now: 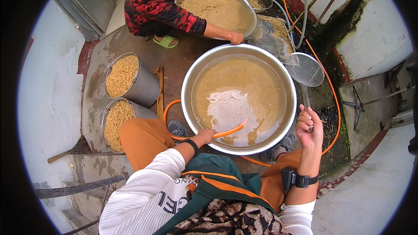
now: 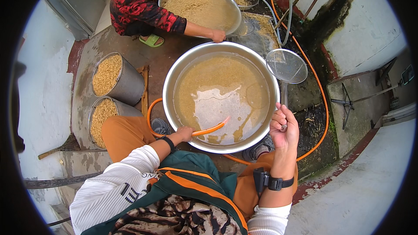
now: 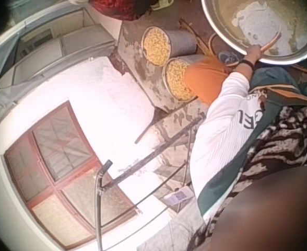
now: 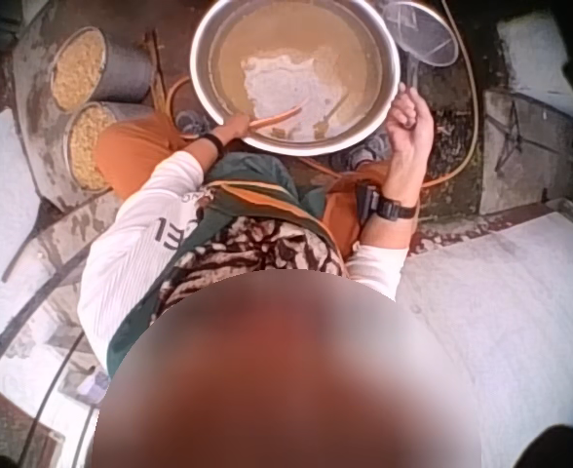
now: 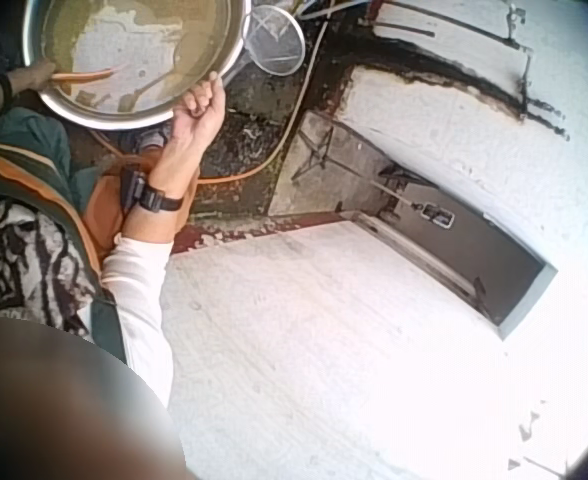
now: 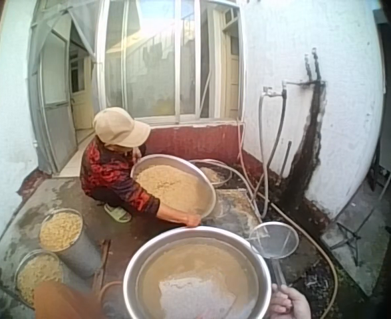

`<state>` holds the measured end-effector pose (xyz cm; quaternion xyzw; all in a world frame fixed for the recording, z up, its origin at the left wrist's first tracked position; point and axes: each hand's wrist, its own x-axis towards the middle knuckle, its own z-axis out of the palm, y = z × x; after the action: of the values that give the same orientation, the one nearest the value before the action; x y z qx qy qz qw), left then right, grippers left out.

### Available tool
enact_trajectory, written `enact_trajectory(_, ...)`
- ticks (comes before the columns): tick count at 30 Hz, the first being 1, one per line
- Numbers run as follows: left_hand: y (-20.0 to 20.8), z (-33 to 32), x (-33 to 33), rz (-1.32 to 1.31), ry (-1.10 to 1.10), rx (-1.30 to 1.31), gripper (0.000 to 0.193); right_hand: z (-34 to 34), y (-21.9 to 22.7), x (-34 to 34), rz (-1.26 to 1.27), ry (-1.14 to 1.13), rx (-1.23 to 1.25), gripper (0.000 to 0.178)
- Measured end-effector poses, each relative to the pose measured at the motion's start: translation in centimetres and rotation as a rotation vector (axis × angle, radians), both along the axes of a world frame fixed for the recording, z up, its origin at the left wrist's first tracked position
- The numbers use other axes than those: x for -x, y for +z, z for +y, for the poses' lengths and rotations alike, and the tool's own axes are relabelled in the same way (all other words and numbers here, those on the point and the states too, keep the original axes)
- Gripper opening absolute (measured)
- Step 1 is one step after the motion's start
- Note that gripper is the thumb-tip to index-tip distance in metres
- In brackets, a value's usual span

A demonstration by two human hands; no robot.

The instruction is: The person scoops grains from a large basin of water using a mesh strainer and transfers them into metal buckets. They then add water from an orange hose into the basin and stir the grains with the strainer. Another person is also washing grains in a separate basin nearby.

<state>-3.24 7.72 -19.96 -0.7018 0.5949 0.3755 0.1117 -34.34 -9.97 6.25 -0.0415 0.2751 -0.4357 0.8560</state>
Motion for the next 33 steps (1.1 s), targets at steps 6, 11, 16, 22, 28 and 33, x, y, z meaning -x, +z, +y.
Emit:
enact_trajectory(6, 0.9, -0.2, 0.3, -0.012, 0.011, -0.045, 0.042, 0.0, 0.0, 0.1, 0.003, -0.004, -0.001, 0.023)
enact_trajectory(11, 1.1, -0.4, 0.4, -0.018, 0.008, -0.062, 0.042, -0.1, 0.0, 0.1, 0.002, -0.004, 0.004, 0.024)
enact_trajectory(16, 0.8, -0.2, 0.3, -0.017, -0.01, -0.016, 0.04, -0.1, -0.1, 0.1, -0.002, 0.003, 0.013, 0.023)
enact_trajectory(22, 0.5, -0.1, 0.0, -0.001, 0.003, 0.023, 0.039, 0.0, 0.1, 0.0, 0.01, -0.004, 0.005, 0.023)
enact_trajectory(28, 0.8, -0.6, -0.5, 0.047, 0.143, -0.015, 0.041, 0.0, 0.2, -0.2, 0.017, -0.007, 0.001, 0.024)
enact_trajectory(33, 1.6, -1.3, -2.1, 0.243, 0.274, 0.016, 0.041, 0.0, 0.1, -0.2, 0.018, -0.005, 0.005, 0.024)
